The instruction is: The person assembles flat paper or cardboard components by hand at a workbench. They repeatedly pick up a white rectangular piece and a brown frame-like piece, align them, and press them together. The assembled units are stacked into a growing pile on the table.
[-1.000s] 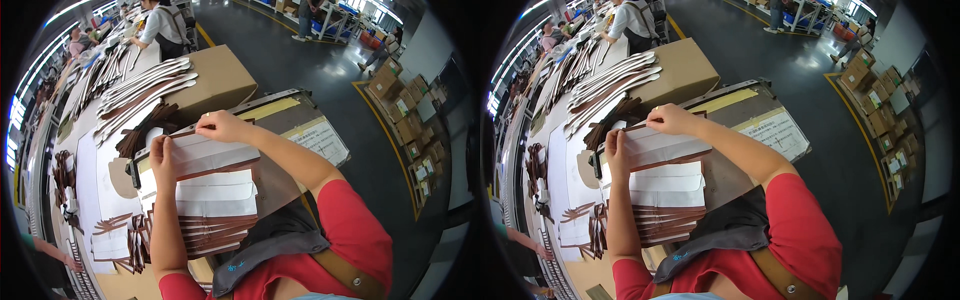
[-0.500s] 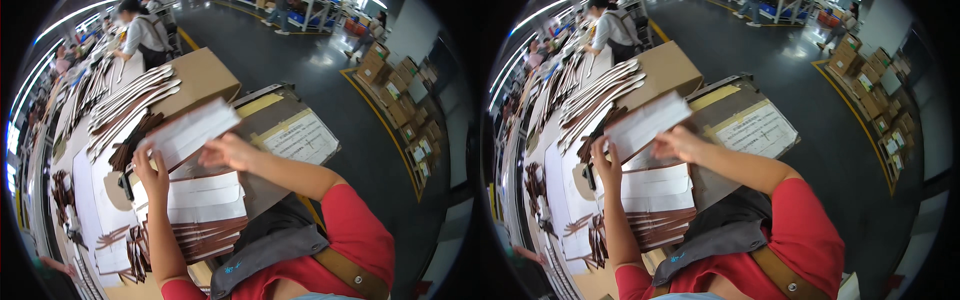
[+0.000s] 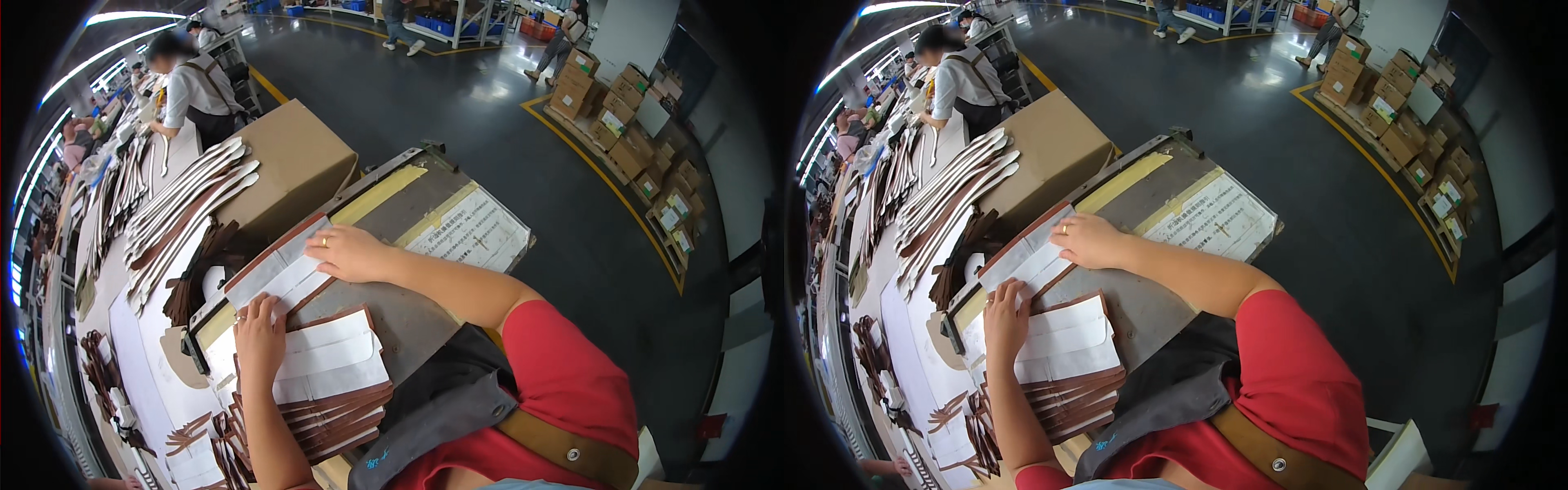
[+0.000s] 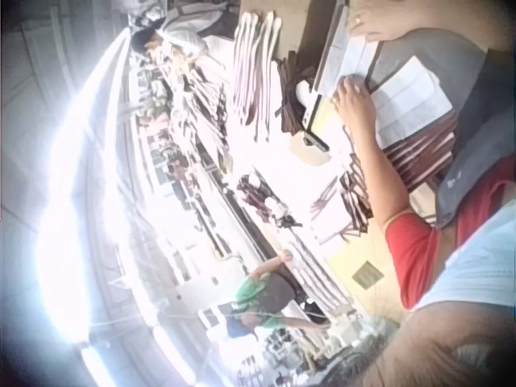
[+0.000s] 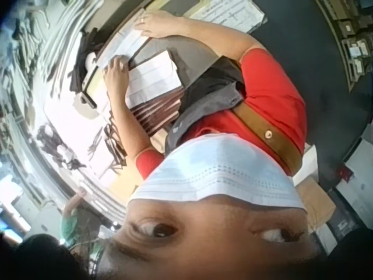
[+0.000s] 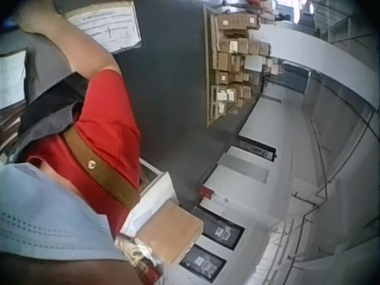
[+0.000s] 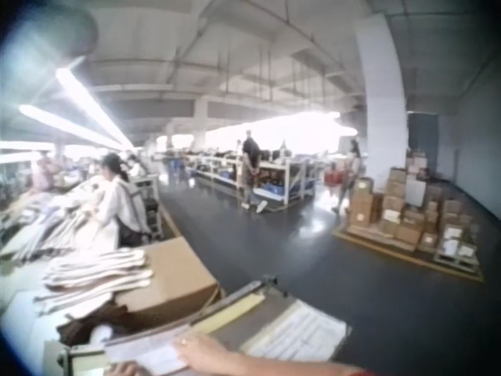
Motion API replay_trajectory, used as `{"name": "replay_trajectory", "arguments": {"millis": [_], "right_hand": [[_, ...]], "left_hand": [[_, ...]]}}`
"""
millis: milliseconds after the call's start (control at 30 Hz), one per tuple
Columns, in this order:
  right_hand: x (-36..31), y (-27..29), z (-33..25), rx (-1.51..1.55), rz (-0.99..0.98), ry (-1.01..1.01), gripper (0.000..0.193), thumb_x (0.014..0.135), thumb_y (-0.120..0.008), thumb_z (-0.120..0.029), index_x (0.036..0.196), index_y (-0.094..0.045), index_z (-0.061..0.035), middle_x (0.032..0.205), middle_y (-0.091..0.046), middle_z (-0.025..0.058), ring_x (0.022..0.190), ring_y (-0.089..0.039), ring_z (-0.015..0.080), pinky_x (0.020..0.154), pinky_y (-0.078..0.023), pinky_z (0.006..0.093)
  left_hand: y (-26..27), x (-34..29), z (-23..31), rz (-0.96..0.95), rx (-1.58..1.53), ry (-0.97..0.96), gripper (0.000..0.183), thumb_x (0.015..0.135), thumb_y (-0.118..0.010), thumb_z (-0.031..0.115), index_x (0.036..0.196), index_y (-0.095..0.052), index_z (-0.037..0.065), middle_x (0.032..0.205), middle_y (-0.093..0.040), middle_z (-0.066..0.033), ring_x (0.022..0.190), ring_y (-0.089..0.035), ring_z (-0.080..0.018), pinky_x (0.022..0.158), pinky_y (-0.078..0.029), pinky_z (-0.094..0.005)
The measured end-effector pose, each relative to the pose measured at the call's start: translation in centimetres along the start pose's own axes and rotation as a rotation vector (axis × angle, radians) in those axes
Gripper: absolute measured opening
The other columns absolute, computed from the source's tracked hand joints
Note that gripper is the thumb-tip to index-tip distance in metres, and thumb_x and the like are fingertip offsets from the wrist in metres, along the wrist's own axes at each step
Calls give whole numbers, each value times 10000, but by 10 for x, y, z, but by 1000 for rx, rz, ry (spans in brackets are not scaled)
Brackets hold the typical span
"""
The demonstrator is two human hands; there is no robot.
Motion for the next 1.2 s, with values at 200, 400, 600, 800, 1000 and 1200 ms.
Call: {"name": "replay_trajectory", "arguments": {"millis": [200,400,600,800,1000,1200], "right_hand": [[-5,-3,5,-58,-76,-39,361,889,-554,-272,1202,-565,-92,1280,-542,66,1217,-465,245,1018,-360,409],[-1,22,2,15,-242,-129,355,892,-552,-267,1203,-566,-98,1288,-535,66,1230,-454,247,1030,-344,426],[-4,9,20,-1,-58,-31,340,875,-571,-274,1163,-591,-94,1282,-541,89,1214,-466,254,1014,-341,457],[-6,20,14,-5,-204,-66,371,891,-553,-272,1221,-565,-101,1315,-515,93,1235,-447,264,1038,-318,467],[-6,12,18,-55,-88,2,347,884,-559,-255,1191,-575,-93,1286,-532,105,1208,-467,293,1026,-334,453],[-5,26,19,37,-134,-36,330,842,-598,-178,1156,-588,-79,1257,-552,102,1164,-503,293,969,-394,417]], "left_hand": [[-5,-2,-3,-30,139,102,461,925,-503,311,1344,-424,136,1420,-379,-139,1340,-297,-362,1107,-202,-477],[-8,-1,-5,-40,76,64,427,933,-492,280,1327,-448,121,1415,-389,-141,1330,-310,-370,1101,-227,-457],[0,3,1,-77,60,56,412,938,-479,244,1331,-453,123,1411,-397,-136,1319,-327,-366,1092,-241,-444],[-8,2,2,-18,55,76,407,946,-461,243,1338,-449,135,1413,-404,-115,1328,-318,-351,1106,-200,-456],[0,-2,6,-84,149,107,427,933,-481,260,1343,-445,150,1413,-406,-105,1316,-337,-355,1099,-207,-484],[-15,1,-2,14,113,53,416,930,-488,264,1328,-445,150,1411,-402,-110,1318,-330,-355,1091,-233,-466]]}}
Point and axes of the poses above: each hand's wrist, its own x-axis towards the middle knuckle, its own y-axis out of the back of the hand, z = x × y, the point moved 1 cm from there along x, towards the middle knuckle
